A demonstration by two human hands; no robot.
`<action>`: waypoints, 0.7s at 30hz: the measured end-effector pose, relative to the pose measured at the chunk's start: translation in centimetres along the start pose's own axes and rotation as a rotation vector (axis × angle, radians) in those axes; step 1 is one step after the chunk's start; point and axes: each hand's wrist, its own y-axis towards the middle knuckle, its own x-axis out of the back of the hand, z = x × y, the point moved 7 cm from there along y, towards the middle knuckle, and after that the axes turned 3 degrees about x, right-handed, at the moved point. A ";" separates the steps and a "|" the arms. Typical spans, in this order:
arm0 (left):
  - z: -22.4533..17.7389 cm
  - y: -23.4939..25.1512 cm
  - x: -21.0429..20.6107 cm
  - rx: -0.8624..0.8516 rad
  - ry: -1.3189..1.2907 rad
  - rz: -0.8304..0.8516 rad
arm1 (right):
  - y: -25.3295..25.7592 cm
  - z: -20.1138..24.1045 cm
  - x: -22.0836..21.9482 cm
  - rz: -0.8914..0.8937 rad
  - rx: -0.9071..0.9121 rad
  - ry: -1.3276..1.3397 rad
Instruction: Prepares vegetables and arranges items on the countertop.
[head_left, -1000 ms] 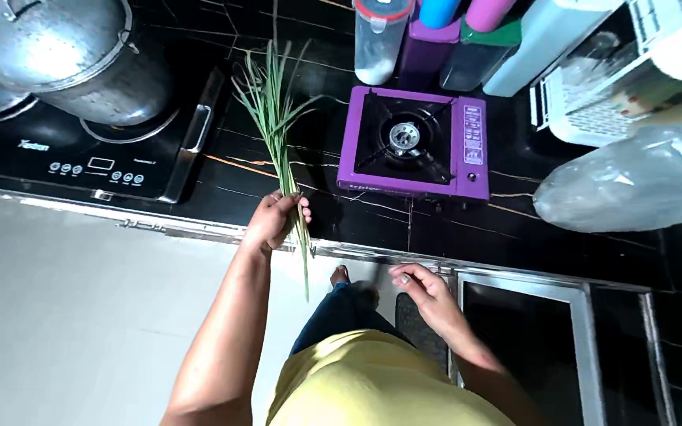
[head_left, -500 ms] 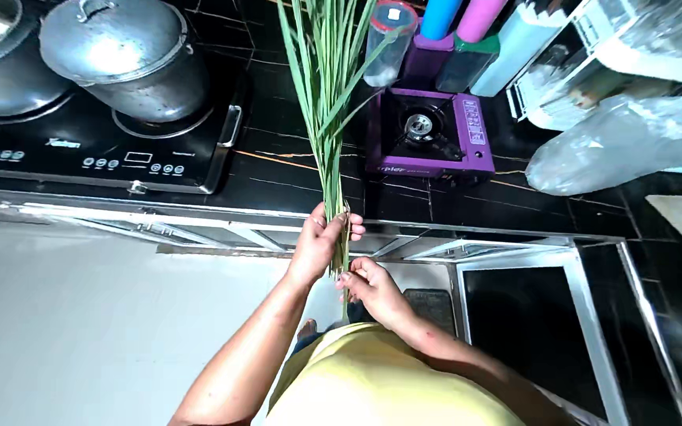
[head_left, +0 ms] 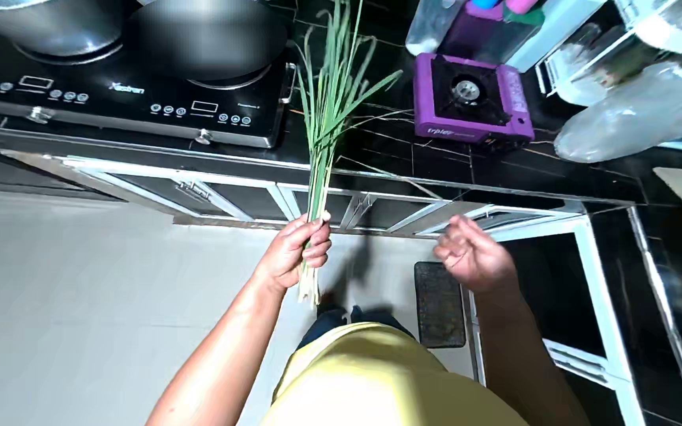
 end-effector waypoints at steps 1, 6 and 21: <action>0.5 -0.7 -0.1 0.018 -0.070 0.042 | -0.2 1.1 0.6 -0.051 0.024 0.102; 4.0 -3.3 -2.6 0.138 -0.180 0.207 | -2.6 7.6 5.3 -0.153 0.266 0.536; 28.9 4.5 -25.2 0.103 0.062 -0.179 | -25.9 5.3 12.1 -0.567 1.035 -0.721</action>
